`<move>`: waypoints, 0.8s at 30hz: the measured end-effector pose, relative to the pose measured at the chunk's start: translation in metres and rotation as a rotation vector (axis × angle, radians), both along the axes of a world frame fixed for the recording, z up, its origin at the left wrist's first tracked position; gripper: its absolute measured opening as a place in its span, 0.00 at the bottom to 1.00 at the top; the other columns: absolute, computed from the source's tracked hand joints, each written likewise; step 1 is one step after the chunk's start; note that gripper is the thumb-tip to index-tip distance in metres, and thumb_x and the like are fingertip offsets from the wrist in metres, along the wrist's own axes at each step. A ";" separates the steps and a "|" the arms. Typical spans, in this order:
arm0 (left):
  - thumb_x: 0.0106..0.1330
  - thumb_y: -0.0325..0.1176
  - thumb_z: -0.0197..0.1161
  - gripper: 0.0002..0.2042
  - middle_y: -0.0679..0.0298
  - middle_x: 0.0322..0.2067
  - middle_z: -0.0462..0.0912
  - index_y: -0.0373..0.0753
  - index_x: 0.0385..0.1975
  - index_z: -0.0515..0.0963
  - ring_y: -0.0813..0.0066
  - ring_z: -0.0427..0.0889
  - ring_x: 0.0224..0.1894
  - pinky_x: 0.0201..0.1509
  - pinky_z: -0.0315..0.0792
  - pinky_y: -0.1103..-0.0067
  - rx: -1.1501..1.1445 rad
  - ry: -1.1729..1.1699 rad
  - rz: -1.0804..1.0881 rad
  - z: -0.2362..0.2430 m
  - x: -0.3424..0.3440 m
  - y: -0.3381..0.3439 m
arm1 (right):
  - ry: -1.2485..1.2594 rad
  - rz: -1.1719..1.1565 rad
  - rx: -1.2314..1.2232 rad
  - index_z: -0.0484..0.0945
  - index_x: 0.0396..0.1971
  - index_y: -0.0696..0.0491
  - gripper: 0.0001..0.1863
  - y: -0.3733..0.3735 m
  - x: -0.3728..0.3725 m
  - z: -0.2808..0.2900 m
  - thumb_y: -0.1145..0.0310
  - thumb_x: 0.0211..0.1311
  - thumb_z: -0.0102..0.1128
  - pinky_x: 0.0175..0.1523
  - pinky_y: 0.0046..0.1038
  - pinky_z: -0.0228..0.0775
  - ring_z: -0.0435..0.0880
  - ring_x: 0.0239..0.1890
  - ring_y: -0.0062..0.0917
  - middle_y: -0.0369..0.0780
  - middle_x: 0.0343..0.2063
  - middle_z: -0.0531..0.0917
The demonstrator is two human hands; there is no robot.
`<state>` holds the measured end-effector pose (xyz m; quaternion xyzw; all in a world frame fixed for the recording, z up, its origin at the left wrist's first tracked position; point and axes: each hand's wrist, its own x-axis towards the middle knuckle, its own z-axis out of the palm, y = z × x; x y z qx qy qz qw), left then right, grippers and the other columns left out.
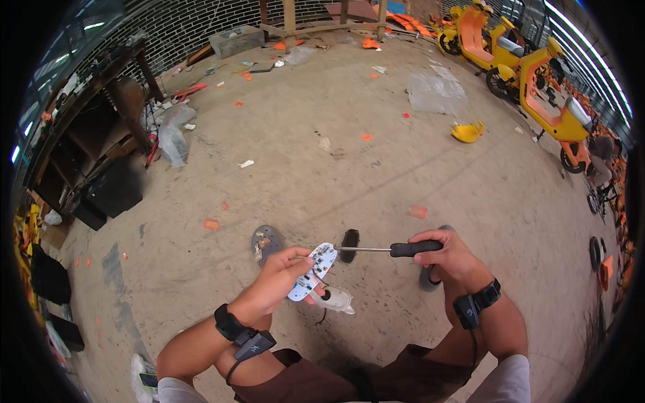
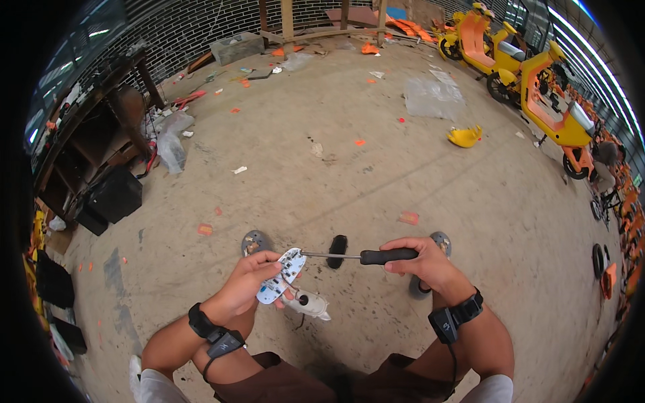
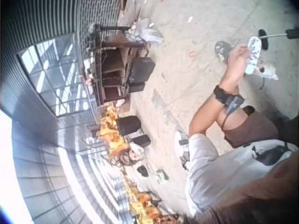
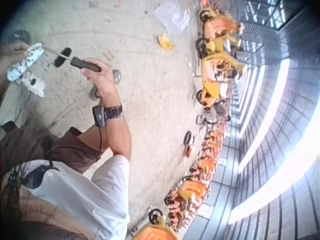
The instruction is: The person uses a screwdriver to unscrew and remove a circuit board from a plastic housing by hand.
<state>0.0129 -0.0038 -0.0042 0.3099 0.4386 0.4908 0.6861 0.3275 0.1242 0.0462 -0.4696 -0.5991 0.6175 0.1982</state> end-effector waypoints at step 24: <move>0.74 0.29 0.45 0.17 0.49 0.46 0.79 0.28 0.58 0.66 0.61 0.85 0.36 0.30 0.82 0.74 0.107 -0.086 0.005 0.010 0.023 -0.012 | 0.315 -0.005 -0.554 0.75 0.44 0.66 0.20 -0.023 0.022 -0.013 0.64 0.62 0.48 0.20 0.27 0.64 0.70 0.12 0.24 0.48 0.23 0.80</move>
